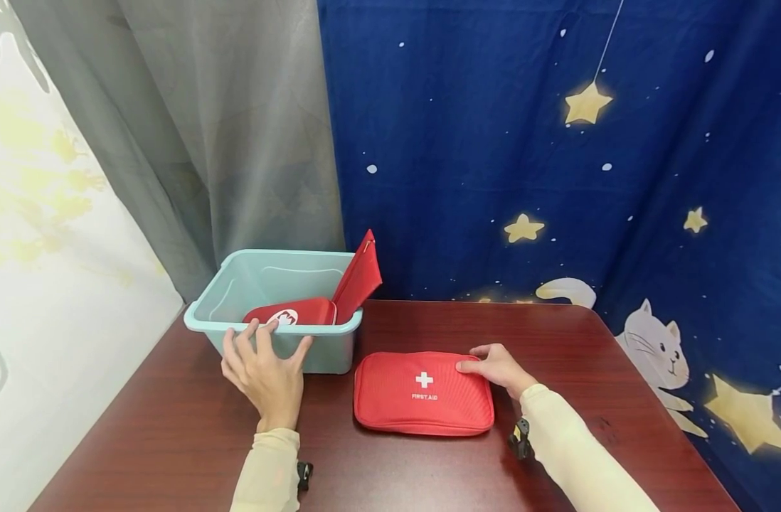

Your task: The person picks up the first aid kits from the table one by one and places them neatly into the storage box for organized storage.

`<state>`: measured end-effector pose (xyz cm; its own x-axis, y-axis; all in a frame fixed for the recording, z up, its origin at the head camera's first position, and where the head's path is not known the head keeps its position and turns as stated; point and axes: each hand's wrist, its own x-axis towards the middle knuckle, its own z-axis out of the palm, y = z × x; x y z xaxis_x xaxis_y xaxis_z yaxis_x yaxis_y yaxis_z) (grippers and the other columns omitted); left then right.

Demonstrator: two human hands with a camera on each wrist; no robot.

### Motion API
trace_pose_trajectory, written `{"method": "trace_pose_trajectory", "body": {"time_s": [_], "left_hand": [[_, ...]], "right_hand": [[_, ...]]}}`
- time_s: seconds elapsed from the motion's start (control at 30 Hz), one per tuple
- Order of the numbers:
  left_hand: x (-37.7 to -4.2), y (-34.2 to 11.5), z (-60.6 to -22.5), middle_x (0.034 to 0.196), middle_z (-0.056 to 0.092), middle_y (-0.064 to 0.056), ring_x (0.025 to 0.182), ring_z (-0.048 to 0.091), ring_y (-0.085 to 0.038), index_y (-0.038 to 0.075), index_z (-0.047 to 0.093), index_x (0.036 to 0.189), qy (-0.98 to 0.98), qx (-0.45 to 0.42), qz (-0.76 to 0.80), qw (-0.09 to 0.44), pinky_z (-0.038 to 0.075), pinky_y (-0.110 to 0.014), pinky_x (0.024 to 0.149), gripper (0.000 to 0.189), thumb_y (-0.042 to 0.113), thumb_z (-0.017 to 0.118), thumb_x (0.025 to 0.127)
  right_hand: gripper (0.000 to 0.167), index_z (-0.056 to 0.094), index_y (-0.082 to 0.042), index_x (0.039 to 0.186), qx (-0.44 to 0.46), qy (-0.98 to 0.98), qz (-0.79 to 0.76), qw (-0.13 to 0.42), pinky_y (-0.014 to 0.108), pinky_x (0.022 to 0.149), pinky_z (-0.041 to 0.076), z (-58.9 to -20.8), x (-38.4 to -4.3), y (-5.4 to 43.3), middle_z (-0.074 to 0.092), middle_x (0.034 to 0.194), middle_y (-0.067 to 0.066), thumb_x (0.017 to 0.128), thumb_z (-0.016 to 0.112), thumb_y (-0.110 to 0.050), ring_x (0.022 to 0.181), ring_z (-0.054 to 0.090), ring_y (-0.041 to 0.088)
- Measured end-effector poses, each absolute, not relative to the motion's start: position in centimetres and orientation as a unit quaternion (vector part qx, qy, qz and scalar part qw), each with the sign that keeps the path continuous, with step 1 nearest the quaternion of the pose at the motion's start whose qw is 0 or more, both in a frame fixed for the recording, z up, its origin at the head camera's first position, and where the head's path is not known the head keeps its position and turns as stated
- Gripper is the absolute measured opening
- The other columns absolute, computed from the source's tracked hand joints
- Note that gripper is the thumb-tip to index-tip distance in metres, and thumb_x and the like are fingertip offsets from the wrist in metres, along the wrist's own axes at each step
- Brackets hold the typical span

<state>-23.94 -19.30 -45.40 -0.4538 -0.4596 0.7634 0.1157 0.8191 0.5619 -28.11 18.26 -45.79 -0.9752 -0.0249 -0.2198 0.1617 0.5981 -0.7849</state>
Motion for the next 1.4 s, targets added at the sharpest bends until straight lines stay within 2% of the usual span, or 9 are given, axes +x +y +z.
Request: {"method": "trace_pose_trajectory", "body": {"time_s": [0.23, 0.4, 0.73, 1.07, 1.4], "left_hand": [[-23.9, -19.3, -45.5, 0.133, 0.054, -0.017, 0.138, 0.034, -0.038, 0.007, 0.065, 0.12, -0.803, 0.108, -0.282, 0.514, 0.023, -0.063, 0.106, 0.062, 0.044, 0.085, 0.075], [-23.9, -19.4, -45.5, 0.134, 0.054, -0.016, 0.138, 0.034, -0.038, 0.007, 0.065, 0.12, -0.805, 0.109, -0.282, 0.511, 0.023, -0.063, 0.106, 0.062, 0.045, 0.084, 0.075], [-23.8, -19.5, -45.3, 0.133, 0.054, -0.017, 0.138, 0.034, -0.038, 0.006, 0.065, 0.12, -0.804, 0.108, -0.28, 0.514, 0.023, -0.063, 0.105, 0.062, 0.044, 0.085, 0.074], [-23.7, -19.3, -45.2, 0.133, 0.054, -0.016, 0.138, 0.034, -0.038, 0.007, 0.066, 0.121, -0.806, 0.107, -0.28, 0.51, 0.024, -0.063, 0.105, 0.062, 0.044, 0.085, 0.075], [-24.1, -19.4, -45.3, 0.134, 0.054, -0.017, 0.139, 0.033, -0.036, 0.008, 0.064, 0.12, -0.805, 0.104, -0.283, 0.512, 0.024, -0.062, 0.106, 0.062, 0.044, 0.085, 0.075]], "right_hand": [[0.071, 0.057, 0.011, 0.128, 0.035, 0.89, -0.441, 0.114, 0.048, 0.09, 0.052, -46.0, -28.0, 18.2, 0.065, 0.113, 0.018, 0.077, 0.083, -0.032, 0.094, 0.062, 0.025], [0.071, 0.056, 0.01, 0.129, 0.041, 0.891, -0.44, 0.11, 0.047, 0.091, 0.051, -46.1, -28.0, 18.0, 0.065, 0.114, 0.018, 0.077, 0.083, -0.03, 0.093, 0.062, 0.025], [0.065, 0.059, 0.007, 0.128, 0.046, 0.893, -0.43, 0.124, 0.05, 0.092, 0.05, -46.3, -28.1, 17.6, 0.065, 0.113, 0.017, 0.079, 0.083, -0.028, 0.097, 0.061, 0.027], [0.052, 0.056, 0.007, 0.12, 0.047, 0.885, -0.446, 0.126, 0.041, 0.083, 0.053, -46.1, -28.0, 17.5, 0.062, 0.103, 0.016, 0.082, 0.08, -0.018, 0.089, 0.06, 0.027], [0.052, 0.057, 0.011, 0.123, 0.041, 0.887, -0.44, 0.134, 0.045, 0.09, 0.051, -45.9, -28.6, 17.1, 0.064, 0.109, 0.018, 0.083, 0.078, -0.014, 0.092, 0.061, 0.027]]}}
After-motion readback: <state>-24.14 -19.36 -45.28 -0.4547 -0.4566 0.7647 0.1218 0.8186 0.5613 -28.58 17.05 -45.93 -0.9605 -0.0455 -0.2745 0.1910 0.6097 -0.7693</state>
